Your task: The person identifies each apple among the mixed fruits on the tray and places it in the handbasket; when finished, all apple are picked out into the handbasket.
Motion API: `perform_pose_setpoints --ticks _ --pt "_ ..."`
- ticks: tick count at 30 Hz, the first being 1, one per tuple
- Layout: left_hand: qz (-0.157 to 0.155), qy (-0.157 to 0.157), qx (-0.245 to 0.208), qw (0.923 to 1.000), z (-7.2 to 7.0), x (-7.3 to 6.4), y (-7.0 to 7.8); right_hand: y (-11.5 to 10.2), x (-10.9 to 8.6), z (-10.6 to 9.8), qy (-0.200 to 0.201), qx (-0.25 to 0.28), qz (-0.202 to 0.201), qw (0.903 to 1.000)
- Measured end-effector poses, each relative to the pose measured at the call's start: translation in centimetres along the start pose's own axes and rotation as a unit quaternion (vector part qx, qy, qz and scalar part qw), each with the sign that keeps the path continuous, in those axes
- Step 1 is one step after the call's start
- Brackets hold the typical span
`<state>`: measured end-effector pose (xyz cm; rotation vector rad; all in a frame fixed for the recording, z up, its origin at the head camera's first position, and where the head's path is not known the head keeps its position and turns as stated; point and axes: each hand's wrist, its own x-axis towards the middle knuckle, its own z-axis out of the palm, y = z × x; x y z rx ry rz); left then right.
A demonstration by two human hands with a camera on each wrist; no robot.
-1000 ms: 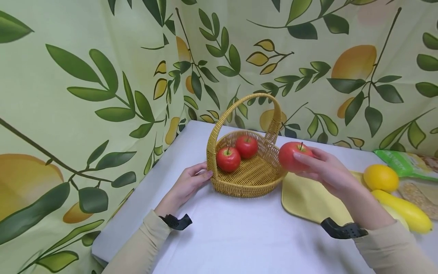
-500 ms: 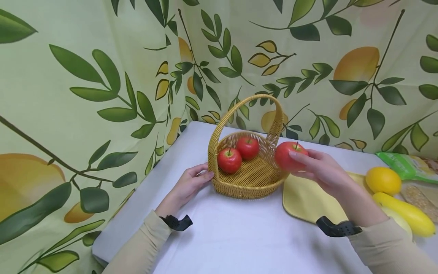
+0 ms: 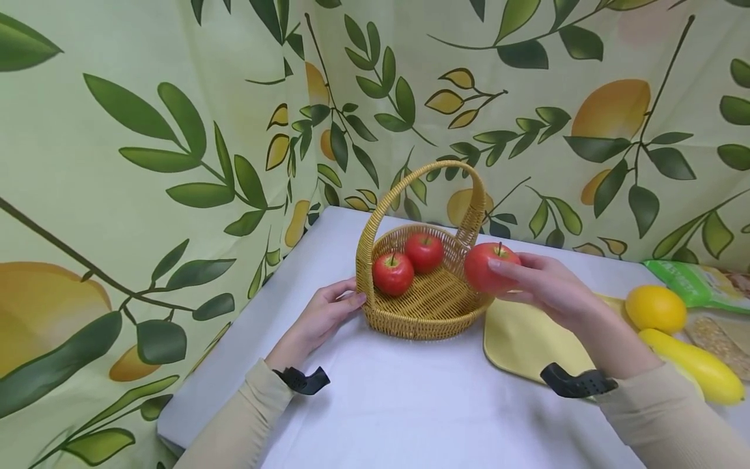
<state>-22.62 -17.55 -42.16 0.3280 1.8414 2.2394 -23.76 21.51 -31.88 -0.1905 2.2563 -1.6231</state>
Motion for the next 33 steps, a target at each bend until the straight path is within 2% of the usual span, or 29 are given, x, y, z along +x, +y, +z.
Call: perform_pose_setpoints --ticks 20,33 --pt "0.001 -0.002 0.001 1.0000 -0.1 0.1 0.0 -0.4 0.6 0.7 -0.013 -0.015 0.009 0.9998" --pt "-0.001 -0.001 0.006 1.0000 0.0 0.0 0.1 -0.7 2.5 0.3 -0.063 -0.001 0.001 0.9980"
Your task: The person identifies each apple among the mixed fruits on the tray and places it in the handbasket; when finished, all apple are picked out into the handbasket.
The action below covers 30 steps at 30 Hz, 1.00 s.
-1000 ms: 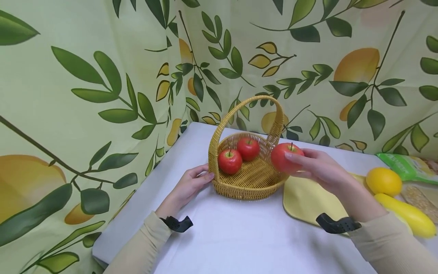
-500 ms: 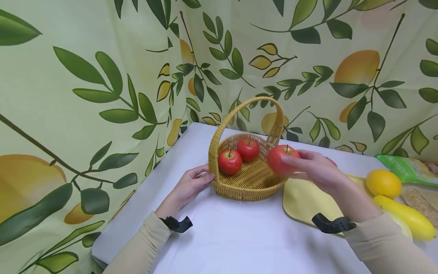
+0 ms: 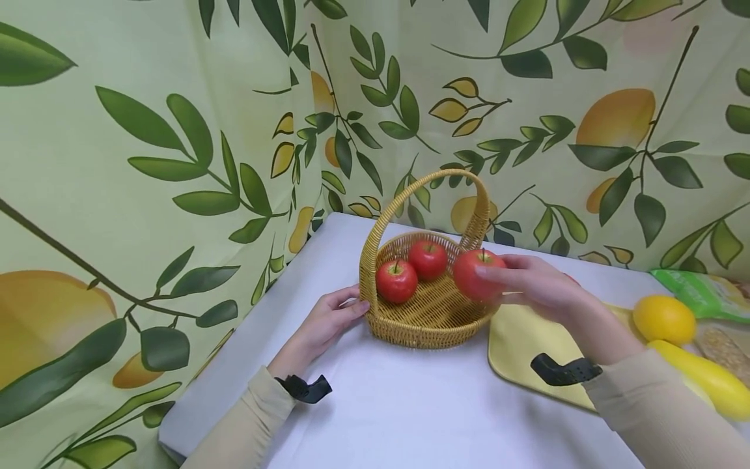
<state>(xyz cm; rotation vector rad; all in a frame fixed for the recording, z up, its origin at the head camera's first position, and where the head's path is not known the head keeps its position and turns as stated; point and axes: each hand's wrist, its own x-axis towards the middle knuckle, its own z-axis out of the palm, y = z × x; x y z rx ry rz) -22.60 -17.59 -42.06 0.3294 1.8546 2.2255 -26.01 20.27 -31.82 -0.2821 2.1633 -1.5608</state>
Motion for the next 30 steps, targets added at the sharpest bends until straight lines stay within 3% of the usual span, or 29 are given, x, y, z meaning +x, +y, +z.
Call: perform_pose_setpoints --ticks 9,30 --pt "0.001 -0.004 -0.001 1.0000 0.1 0.1 0.1 -0.3 0.4 0.1 0.001 -0.004 0.012 0.9999" --pt "0.002 -0.006 -0.002 1.0000 -0.2 -0.1 0.0 -1.3 1.4 0.9 -0.063 -0.080 0.034 0.9943"
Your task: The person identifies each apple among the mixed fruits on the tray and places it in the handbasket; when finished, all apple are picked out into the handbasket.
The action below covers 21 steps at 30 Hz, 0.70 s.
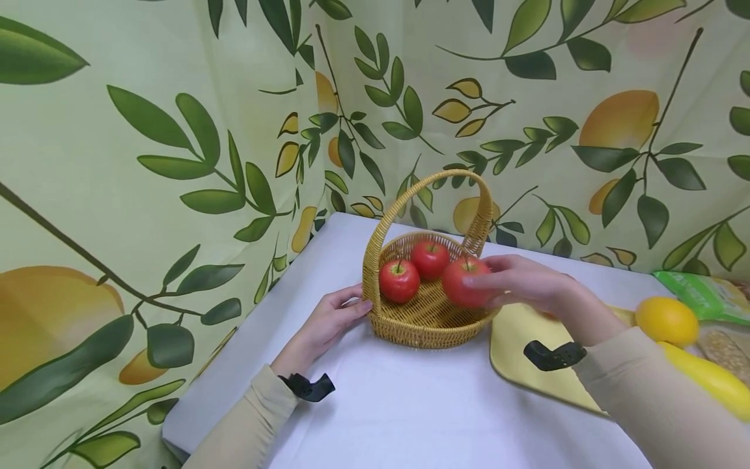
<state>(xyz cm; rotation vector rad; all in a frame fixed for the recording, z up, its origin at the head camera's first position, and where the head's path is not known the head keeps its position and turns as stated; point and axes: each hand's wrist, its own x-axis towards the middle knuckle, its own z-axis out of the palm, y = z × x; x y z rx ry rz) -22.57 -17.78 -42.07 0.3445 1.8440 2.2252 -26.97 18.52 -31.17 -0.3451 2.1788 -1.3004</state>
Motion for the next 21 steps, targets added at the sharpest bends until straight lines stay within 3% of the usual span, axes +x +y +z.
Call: perform_pose_setpoints --ticks 6,13,21 --pt "0.001 0.001 -0.005 1.0000 0.05 0.13 -0.10 -0.33 0.19 -0.04 -0.013 -0.028 0.004 0.9995" --pt "0.004 0.001 -0.003 1.0000 -0.03 0.05 -0.06 -0.39 0.64 0.29 -0.031 -0.025 0.000 0.9992" --pt "0.002 0.001 -0.002 1.0000 0.07 0.10 -0.05 -0.13 0.88 -0.02 -0.030 -0.039 0.007 0.9988"
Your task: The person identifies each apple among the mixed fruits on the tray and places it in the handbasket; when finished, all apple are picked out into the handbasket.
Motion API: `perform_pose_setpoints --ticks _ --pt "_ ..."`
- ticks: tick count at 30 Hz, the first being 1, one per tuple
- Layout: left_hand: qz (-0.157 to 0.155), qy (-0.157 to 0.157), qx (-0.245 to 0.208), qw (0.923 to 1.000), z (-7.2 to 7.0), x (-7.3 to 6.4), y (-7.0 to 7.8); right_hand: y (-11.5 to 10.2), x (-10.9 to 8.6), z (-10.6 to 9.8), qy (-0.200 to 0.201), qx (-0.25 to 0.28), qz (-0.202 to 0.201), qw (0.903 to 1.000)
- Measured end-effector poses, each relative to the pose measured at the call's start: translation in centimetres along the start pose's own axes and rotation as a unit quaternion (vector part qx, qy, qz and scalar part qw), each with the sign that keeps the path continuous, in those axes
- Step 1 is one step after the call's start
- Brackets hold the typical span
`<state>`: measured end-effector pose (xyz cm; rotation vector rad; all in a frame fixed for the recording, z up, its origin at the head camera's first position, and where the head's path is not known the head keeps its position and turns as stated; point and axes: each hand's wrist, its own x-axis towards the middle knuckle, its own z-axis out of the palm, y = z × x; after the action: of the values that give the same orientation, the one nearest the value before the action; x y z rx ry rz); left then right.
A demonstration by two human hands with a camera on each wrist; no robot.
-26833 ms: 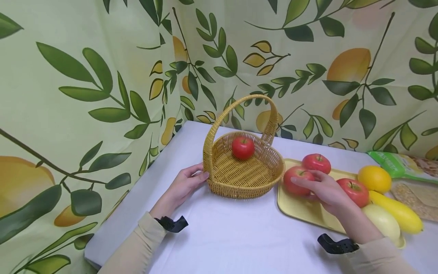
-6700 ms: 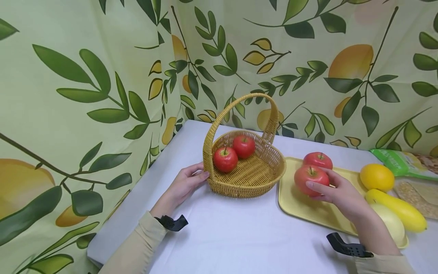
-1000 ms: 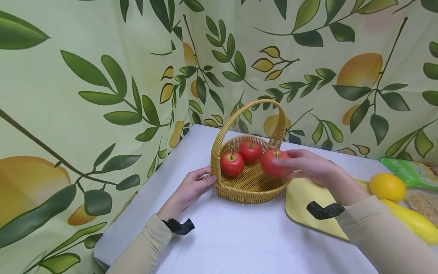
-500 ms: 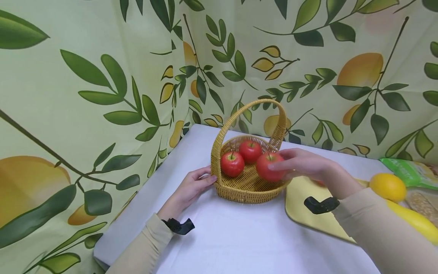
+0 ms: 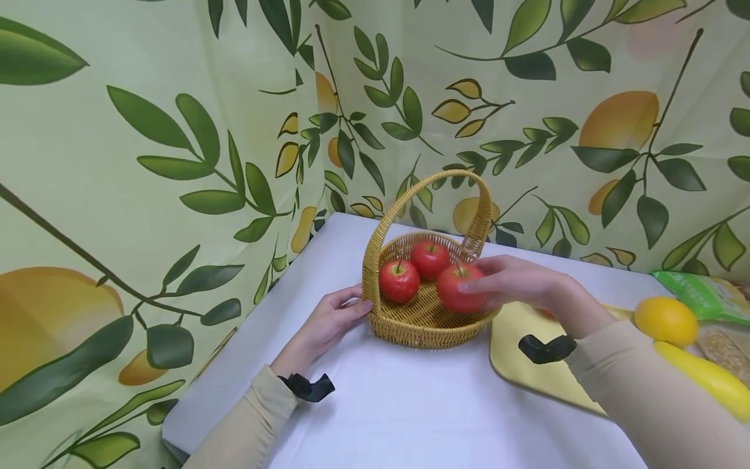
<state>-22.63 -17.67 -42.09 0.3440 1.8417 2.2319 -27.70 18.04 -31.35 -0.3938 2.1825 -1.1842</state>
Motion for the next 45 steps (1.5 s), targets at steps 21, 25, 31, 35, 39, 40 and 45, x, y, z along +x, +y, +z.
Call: perform_pose_setpoints --ticks 21,25,31,35,39,40,45 --pt "-0.005 0.004 0.001 1.0000 -0.2 0.1 -0.1 -0.7 1.2 0.0 -0.005 -0.024 0.018 0.9995" --pt "-0.006 0.005 0.000 1.0000 -0.2 0.1 -0.1 -0.8 1.6 0.1 -0.021 -0.004 0.009 0.9997" --pt "-0.003 0.000 0.002 1.0000 -0.1 0.1 0.0 -0.8 1.8 0.2 -0.031 0.014 0.006 0.9994" --pt "-0.006 0.000 0.002 1.0000 -0.1 0.1 0.0 -0.7 2.0 0.3 -0.040 0.023 0.004 0.9989" --pt "-0.006 0.000 -0.001 1.0000 -0.1 0.2 0.0 -0.7 2.2 0.3 -0.050 0.029 0.010 0.9983" --pt "-0.005 0.000 0.000 1.0000 -0.1 0.2 -0.1 -0.6 2.3 0.3 -0.051 0.029 0.013 0.9982" --pt "-0.006 0.003 -0.001 1.0000 -0.1 0.2 -0.1 -0.5 2.5 0.4 -0.051 0.023 0.024 0.9981"
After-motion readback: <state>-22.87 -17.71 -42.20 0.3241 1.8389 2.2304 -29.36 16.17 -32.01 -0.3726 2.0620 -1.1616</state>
